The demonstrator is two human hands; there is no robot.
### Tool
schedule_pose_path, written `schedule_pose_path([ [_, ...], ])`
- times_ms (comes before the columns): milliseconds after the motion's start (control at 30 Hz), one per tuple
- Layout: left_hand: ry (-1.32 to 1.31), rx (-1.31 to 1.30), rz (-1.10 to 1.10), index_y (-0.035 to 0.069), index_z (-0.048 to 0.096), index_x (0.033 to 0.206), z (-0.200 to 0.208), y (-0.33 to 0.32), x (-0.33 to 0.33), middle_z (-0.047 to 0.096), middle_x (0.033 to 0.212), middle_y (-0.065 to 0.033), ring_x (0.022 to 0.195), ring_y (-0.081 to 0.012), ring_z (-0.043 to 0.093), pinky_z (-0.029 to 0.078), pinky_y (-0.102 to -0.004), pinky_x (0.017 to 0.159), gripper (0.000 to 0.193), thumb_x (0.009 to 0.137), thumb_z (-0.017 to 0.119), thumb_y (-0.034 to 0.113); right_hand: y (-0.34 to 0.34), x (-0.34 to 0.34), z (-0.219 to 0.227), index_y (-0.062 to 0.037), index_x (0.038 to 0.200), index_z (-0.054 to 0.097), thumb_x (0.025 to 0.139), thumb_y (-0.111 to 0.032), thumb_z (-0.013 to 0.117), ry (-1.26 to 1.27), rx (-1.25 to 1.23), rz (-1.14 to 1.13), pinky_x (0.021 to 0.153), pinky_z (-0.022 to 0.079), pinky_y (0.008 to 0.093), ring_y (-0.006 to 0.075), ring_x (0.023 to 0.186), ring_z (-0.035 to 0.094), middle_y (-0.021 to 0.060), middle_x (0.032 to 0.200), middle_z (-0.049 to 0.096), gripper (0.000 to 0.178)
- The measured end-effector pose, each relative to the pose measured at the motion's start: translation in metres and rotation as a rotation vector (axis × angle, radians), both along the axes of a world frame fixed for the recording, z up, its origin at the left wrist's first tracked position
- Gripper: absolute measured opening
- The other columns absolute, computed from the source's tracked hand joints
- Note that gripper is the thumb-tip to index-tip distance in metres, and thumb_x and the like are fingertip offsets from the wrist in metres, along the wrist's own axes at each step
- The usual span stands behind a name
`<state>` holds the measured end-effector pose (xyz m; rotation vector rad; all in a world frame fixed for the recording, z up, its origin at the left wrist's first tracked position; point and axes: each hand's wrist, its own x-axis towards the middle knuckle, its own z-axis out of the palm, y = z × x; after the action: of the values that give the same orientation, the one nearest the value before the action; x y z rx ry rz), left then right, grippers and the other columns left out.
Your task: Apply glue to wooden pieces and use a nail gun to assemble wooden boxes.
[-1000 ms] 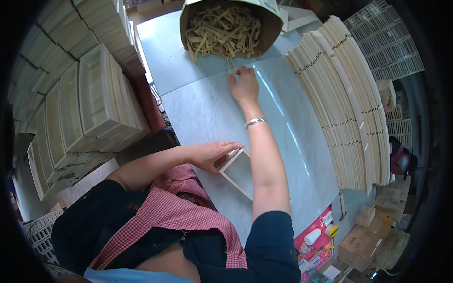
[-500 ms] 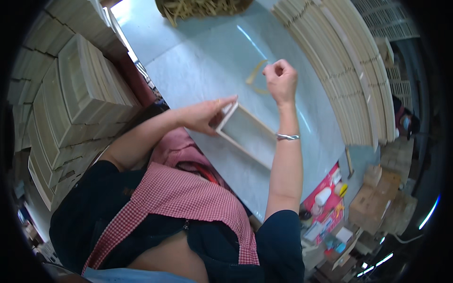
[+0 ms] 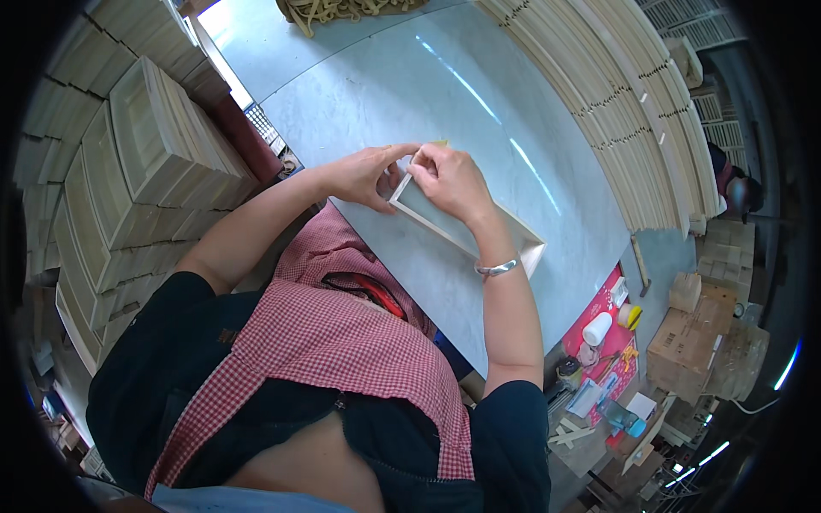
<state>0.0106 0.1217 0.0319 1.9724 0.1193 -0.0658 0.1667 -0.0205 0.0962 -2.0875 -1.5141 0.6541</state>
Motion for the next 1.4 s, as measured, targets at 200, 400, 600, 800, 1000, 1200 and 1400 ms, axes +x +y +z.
schedule_pose_path([
  [200, -0.19, 0.299, 0.071, 0.007, 0.041, 0.146, -0.026, 0.008, 0.003, 0.062, 0.121, -0.0151, 0.101, -0.0291, 0.063, 0.052, -0.0393, 0.091, 0.097, 0.062, 0.089, 0.02, -0.025, -0.053, 0.031, -0.0038, 0.083, 0.065, 0.089, -0.02, 0.069, -0.037, -0.02, 0.002, 0.057, 0.045, 0.0342, 0.0216, 0.057, 0.055, 0.0063, 0.068, 0.062, 0.018],
  [400, -0.257, 0.51, 0.024, 0.008, 0.044, 0.143, -0.022, 0.006, 0.019, 0.063, 0.119, -0.0119, 0.11, -0.0289, 0.057, 0.042, -0.0426, 0.103, 0.096, 0.061, 0.089, 0.03, -0.06, -0.11, -0.019, -0.0054, 0.087, 0.067, 0.093, -0.022, 0.065, -0.299, 0.1, 0.019, 0.061, 0.05, 0.0386, 0.031, 0.066, 0.064, 0.0108, 0.085, 0.07, 0.018],
  [600, -0.161, 0.507, 0.029, 0.008, 0.046, 0.14, -0.008, 0.008, 0.01, 0.062, 0.124, -0.0118, 0.109, -0.029, 0.058, 0.038, -0.0438, 0.105, 0.097, 0.058, 0.089, 0.036, -0.203, -0.043, -0.01, 0.0014, 0.089, 0.069, 0.094, -0.007, 0.061, -0.289, 0.128, -0.441, 0.059, 0.043, 0.0327, 0.0196, 0.059, 0.05, 0.0079, 0.074, 0.062, 0.012],
  [800, -0.126, 0.441, 0.019, 0.009, 0.04, 0.147, -0.009, 0.012, 0.007, 0.057, 0.123, -0.0109, 0.107, -0.0288, 0.058, 0.036, -0.0434, 0.107, 0.107, 0.056, 0.091, 0.032, -0.28, 0.018, 0.003, 0.0023, 0.127, 0.06, 0.083, 0.002, 0.065, -0.327, -0.073, -0.702, 0.064, 0.047, 0.0344, 0.0215, 0.063, 0.052, 0.0114, 0.099, 0.062, 0.044],
  [1000, -0.073, 0.421, 0.021, 0.009, 0.04, 0.147, -0.007, 0.01, 0.007, 0.057, 0.123, -0.0118, 0.11, -0.0286, 0.058, 0.035, -0.0429, 0.108, 0.106, 0.057, 0.09, 0.031, -0.25, 0.074, -0.037, -0.0003, 0.144, 0.049, 0.084, 0.004, 0.063, -0.241, -0.021, -0.467, 0.067, 0.047, 0.0284, 0.0182, 0.075, 0.055, 0.0116, 0.121, 0.058, 0.061],
  [1200, -0.156, 0.573, 0.065, 0.01, 0.045, 0.145, -0.013, 0.0, 0.001, 0.06, 0.122, -0.0133, 0.109, -0.0298, 0.058, 0.042, -0.0411, 0.101, 0.092, 0.065, 0.087, 0.029, -0.246, 0.054, -0.07, 0.0011, 0.141, 0.049, 0.079, 0.01, 0.062, -0.175, 0.214, -0.39, 0.084, 0.052, 0.0352, 0.0268, 0.095, 0.059, 0.015, 0.125, 0.054, 0.064],
  [1400, -0.099, 0.147, 0.24, 0.005, 0.055, 0.133, 0.002, -0.018, -0.019, 0.062, 0.113, -0.0115, 0.099, -0.0244, 0.06, 0.049, -0.034, 0.089, 0.058, 0.081, 0.075, 0.018, -0.243, 0.04, -0.075, -0.0001, 0.142, 0.048, 0.076, 0.015, 0.06, -0.231, 0.352, -0.511, 0.097, 0.052, 0.0371, 0.0308, 0.109, 0.06, 0.014, 0.127, 0.054, 0.069],
])
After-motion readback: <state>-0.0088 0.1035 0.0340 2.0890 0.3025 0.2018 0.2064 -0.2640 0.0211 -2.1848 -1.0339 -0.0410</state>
